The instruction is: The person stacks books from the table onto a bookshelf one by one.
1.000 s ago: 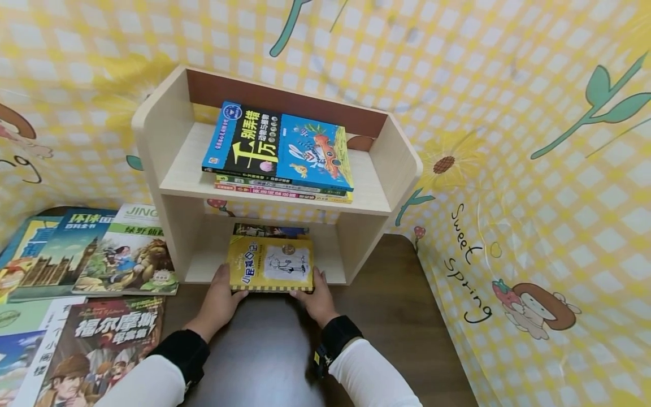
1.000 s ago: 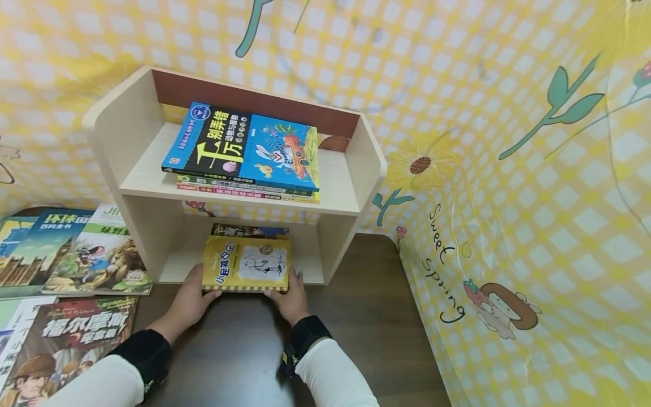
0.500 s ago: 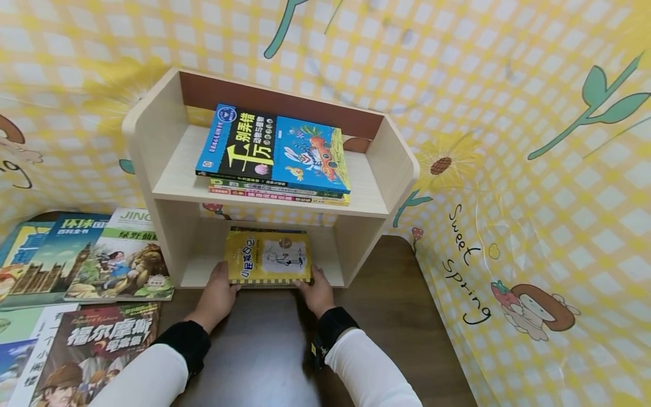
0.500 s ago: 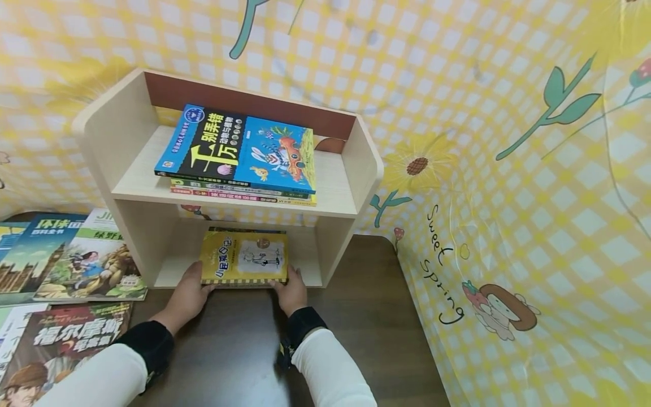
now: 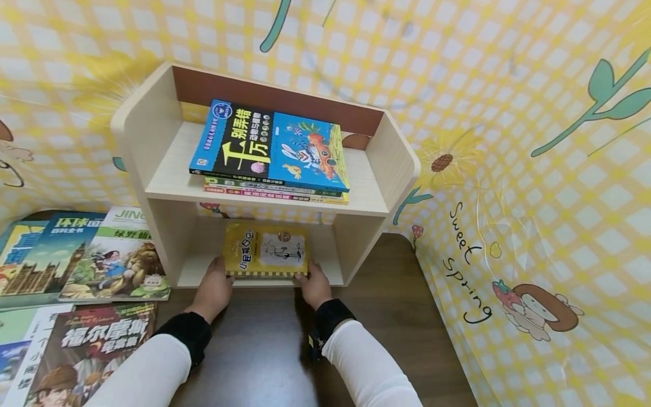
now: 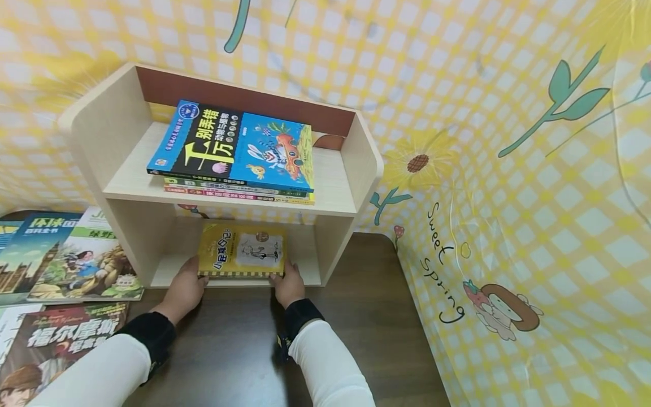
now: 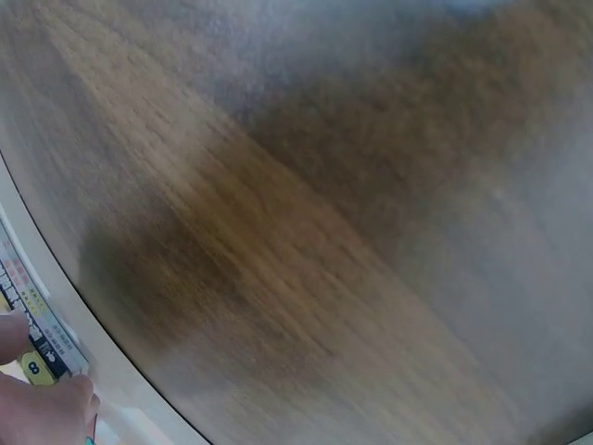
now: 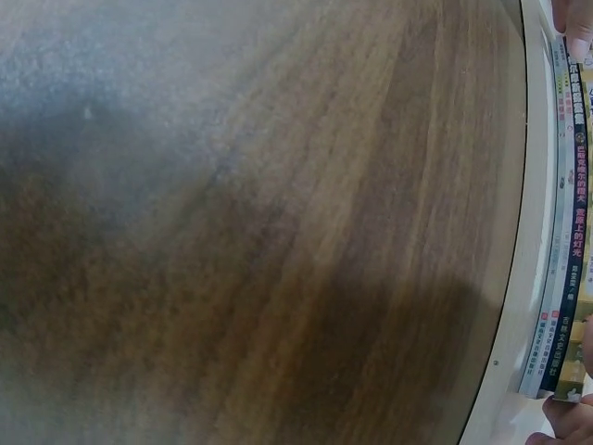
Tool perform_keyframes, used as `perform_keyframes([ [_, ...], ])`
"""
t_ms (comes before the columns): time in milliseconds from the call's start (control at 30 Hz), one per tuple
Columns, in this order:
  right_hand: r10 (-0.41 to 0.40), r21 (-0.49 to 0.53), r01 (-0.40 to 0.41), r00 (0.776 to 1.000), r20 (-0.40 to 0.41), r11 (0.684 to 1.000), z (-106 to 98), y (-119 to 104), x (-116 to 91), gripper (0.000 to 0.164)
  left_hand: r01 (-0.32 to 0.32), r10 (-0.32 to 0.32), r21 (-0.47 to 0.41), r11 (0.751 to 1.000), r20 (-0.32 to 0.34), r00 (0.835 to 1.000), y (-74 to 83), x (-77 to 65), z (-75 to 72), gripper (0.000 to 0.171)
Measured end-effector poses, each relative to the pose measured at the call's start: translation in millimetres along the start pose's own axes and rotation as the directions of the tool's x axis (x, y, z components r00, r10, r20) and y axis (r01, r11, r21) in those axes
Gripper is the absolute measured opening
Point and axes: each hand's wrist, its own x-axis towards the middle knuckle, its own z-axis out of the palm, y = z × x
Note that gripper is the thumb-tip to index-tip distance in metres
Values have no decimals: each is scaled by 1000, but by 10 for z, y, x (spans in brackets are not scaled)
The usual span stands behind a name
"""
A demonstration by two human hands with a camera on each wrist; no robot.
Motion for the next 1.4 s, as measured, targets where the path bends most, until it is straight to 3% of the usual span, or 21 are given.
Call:
perform_keyframes([
  [300,-26,-20,25,999,-19,999,-57,-57,6,59,33,-33,7,999,-3,999,51,43,3,63],
  [600,-5,-1,5,1000,-10,1000,-88,-63,8,60,39,-40,38,999,18,999,129,45,-29,66],
  [900,49,9,-50,998,24,999,-46,-37,-11,62,88,-91,49,995,56,994,115,44,-15,67],
  [1100,25,3,-25,999,29,1000,-35,-21,-64,63,34,-36,36,999,66,997,14,22,-33,72],
  [1233,-48,-16,49,998,46,999,-70,3,-175,63,11,-13,35,999,36,999,-70,-25,-59,76],
  [1400,-103,-32,106,992,79,994,-204,59,-385,66,-85,86,60,995,-10,996,-156,-145,-137,78],
])
